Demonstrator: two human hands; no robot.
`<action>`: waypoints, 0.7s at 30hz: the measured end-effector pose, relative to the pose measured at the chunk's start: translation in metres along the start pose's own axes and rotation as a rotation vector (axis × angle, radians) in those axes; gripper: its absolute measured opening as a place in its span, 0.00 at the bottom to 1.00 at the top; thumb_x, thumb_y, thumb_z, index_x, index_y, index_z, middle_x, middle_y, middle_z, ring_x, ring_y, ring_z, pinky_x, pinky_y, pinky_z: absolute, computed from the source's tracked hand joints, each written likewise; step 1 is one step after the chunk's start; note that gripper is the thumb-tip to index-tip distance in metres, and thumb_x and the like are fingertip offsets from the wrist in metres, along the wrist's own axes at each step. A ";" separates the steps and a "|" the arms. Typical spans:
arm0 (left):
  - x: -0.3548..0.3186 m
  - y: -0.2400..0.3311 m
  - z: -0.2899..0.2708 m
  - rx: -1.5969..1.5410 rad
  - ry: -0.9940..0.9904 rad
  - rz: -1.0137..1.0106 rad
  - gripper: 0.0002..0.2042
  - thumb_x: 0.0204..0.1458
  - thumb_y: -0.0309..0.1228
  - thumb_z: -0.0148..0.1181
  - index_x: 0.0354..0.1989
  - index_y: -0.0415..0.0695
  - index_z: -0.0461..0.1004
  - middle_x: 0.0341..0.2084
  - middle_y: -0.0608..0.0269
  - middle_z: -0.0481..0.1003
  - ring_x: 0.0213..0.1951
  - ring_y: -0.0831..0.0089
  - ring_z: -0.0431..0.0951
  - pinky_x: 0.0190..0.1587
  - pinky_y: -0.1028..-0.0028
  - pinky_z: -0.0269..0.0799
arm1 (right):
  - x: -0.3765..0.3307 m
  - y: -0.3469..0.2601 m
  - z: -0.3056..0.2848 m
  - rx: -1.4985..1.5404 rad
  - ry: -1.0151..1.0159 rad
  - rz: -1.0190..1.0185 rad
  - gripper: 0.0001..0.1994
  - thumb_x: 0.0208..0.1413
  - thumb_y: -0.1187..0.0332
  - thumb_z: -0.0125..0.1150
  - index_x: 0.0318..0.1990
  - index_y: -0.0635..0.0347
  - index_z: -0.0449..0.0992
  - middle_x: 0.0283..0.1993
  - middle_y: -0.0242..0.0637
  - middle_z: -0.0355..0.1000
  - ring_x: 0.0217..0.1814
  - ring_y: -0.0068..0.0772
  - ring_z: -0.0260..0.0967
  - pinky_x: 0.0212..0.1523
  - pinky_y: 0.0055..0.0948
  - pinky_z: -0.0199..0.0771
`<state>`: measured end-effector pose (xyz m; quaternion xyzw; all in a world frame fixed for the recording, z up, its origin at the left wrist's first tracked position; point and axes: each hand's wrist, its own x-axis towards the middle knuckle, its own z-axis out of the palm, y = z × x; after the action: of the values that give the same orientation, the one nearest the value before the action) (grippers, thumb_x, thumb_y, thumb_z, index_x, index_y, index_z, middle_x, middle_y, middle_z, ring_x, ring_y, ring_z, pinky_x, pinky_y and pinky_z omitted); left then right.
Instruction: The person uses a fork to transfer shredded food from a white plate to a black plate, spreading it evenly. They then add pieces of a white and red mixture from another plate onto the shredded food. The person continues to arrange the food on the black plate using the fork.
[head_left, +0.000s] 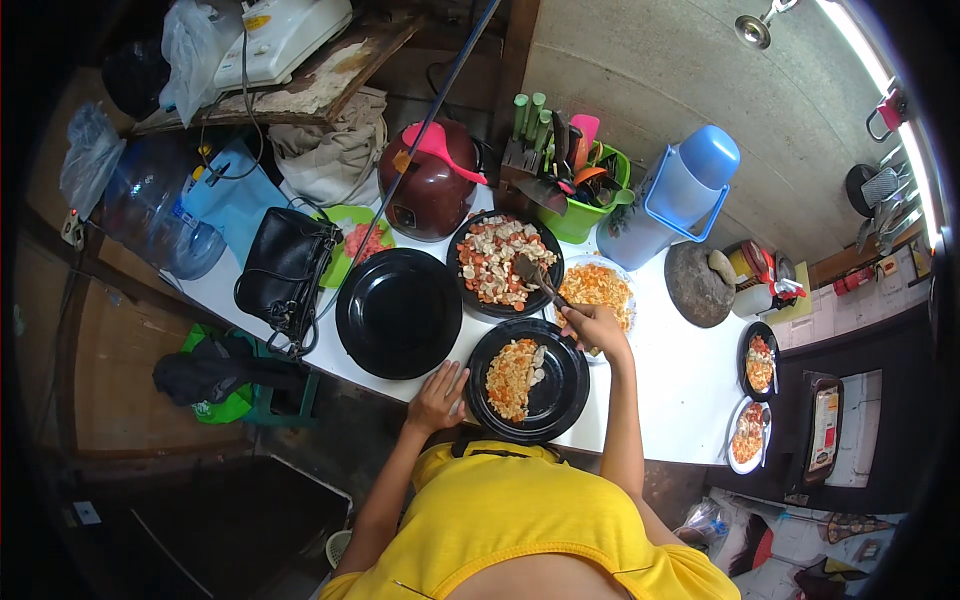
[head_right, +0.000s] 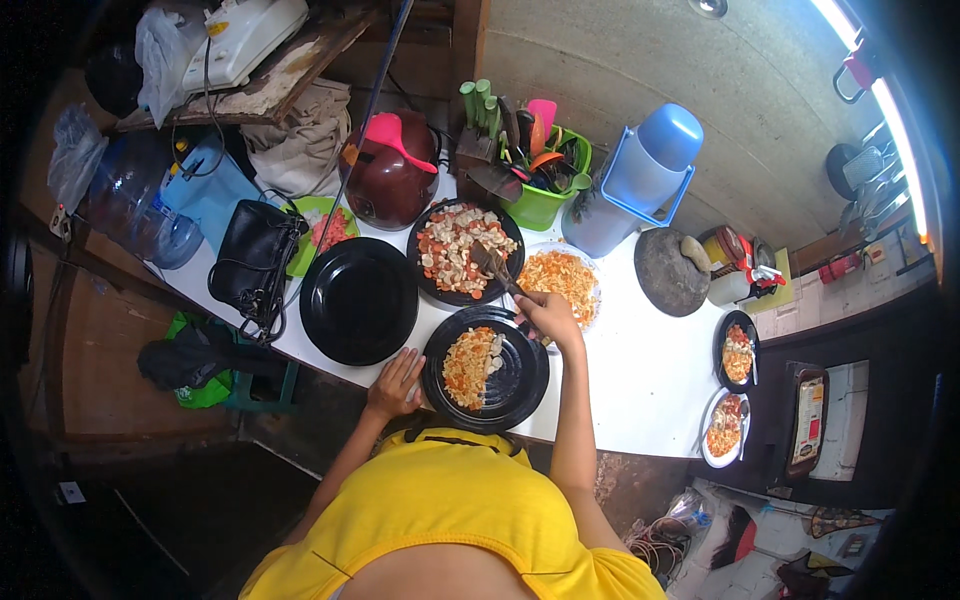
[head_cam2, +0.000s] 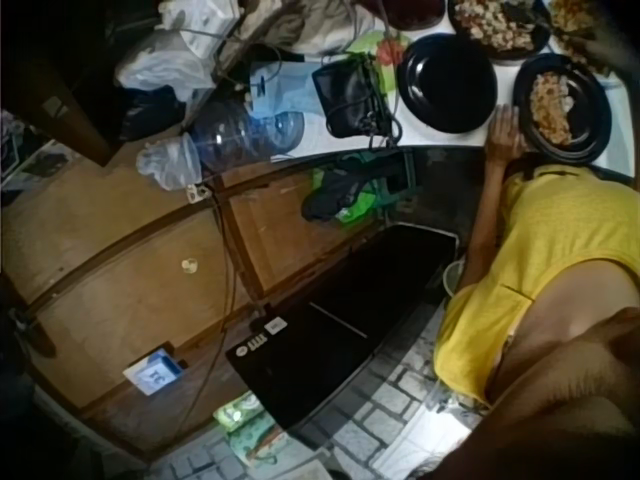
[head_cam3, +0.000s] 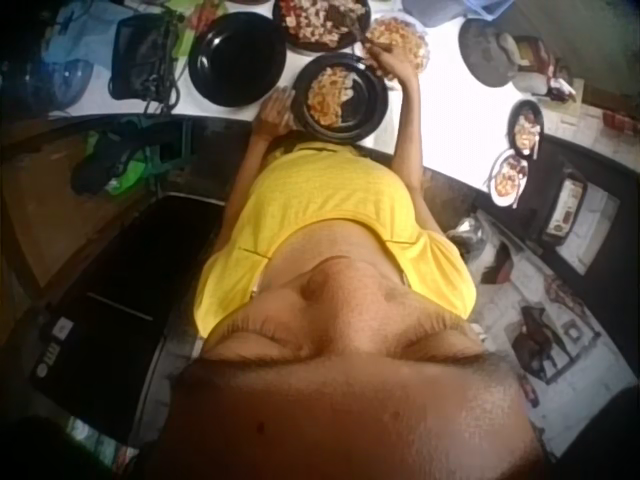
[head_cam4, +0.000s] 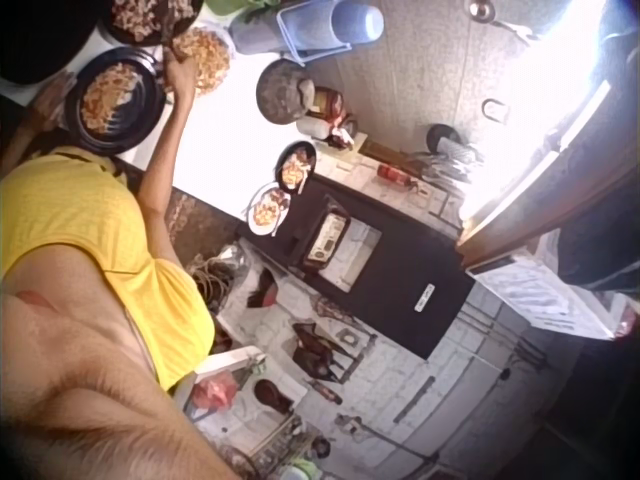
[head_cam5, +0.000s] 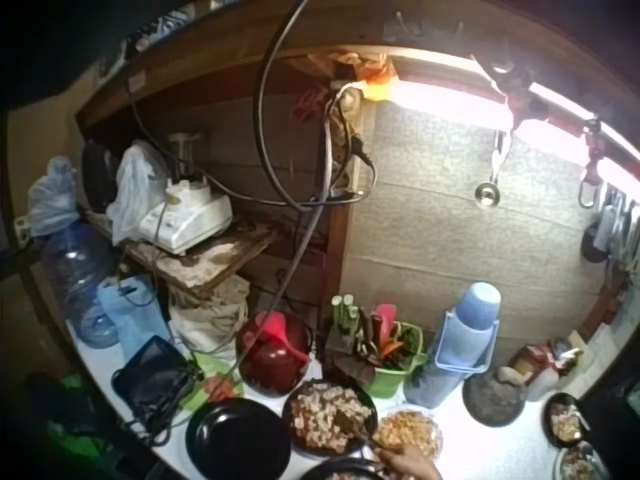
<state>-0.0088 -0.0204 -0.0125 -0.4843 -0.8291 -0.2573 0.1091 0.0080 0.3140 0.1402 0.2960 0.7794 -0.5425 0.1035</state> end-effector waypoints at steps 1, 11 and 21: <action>0.000 0.000 -0.001 -0.001 0.000 -0.001 0.29 0.48 0.36 0.51 0.60 0.38 0.66 0.56 0.42 0.68 0.60 0.48 0.66 0.62 0.59 0.63 | -0.001 0.000 -0.002 0.017 -0.014 -0.013 0.17 0.59 0.57 0.55 0.34 0.64 0.80 0.25 0.33 0.77 0.13 0.21 0.66 0.17 0.22 0.69; 0.003 0.002 -0.003 -0.010 0.001 -0.004 0.29 0.47 0.35 0.52 0.61 0.39 0.65 0.57 0.42 0.67 0.60 0.48 0.67 0.61 0.59 0.63 | 0.005 -0.011 0.025 -0.223 0.103 -0.013 0.16 0.61 0.58 0.54 0.42 0.62 0.80 0.22 0.33 0.76 0.15 0.24 0.71 0.18 0.26 0.71; 0.006 0.003 -0.006 -0.015 0.007 -0.005 0.30 0.47 0.36 0.53 0.62 0.40 0.64 0.58 0.42 0.66 0.60 0.48 0.67 0.61 0.59 0.64 | -0.002 -0.015 0.023 -0.706 0.430 -0.264 0.14 0.56 0.60 0.57 0.45 0.56 0.80 0.24 0.40 0.77 0.24 0.37 0.76 0.28 0.36 0.74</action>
<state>-0.0091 -0.0181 -0.0040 -0.4822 -0.8279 -0.2653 0.1079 -0.0031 0.2888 0.1436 0.2467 0.9521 -0.1770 -0.0366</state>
